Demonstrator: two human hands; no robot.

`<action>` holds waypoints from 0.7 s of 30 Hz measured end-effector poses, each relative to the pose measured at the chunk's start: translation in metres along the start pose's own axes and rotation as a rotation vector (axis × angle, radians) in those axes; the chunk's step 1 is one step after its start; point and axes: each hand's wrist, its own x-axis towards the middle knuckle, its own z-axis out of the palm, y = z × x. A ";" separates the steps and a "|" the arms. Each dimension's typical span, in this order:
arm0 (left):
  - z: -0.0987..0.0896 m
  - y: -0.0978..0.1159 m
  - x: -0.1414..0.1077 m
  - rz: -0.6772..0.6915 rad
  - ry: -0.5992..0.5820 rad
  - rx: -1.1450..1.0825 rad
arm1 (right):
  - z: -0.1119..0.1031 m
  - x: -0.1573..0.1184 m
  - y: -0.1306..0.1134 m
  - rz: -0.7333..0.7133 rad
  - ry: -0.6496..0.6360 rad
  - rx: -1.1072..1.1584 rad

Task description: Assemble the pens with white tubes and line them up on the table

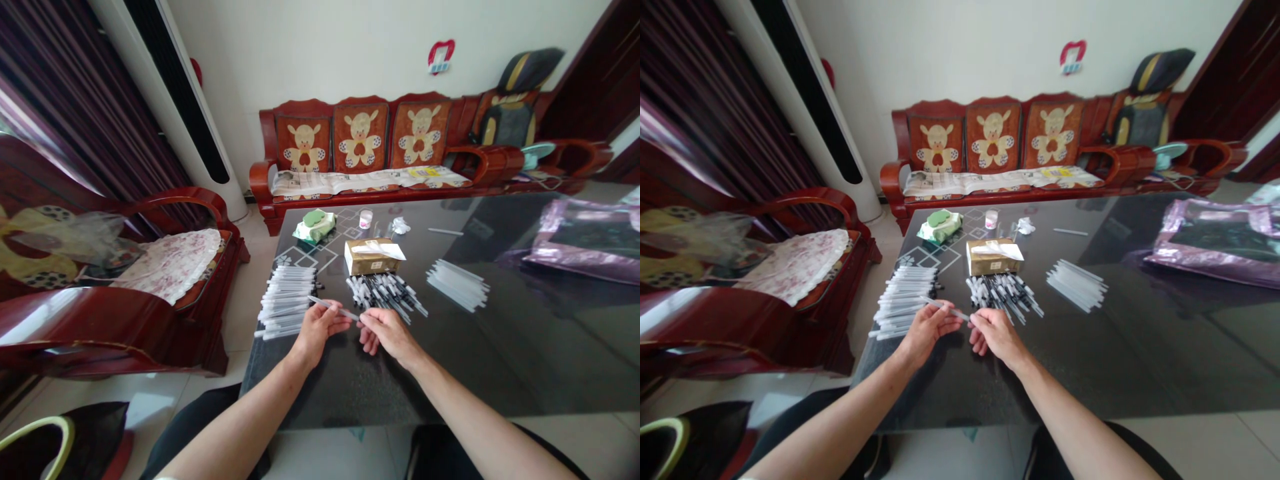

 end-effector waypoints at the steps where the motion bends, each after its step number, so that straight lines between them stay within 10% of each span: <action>1: 0.000 0.000 0.000 0.001 -0.001 0.000 | 0.001 0.000 0.000 0.016 0.007 0.011; 21: -0.002 -0.001 0.000 0.004 -0.011 -0.019 | 0.003 -0.002 -0.004 0.030 -0.001 0.069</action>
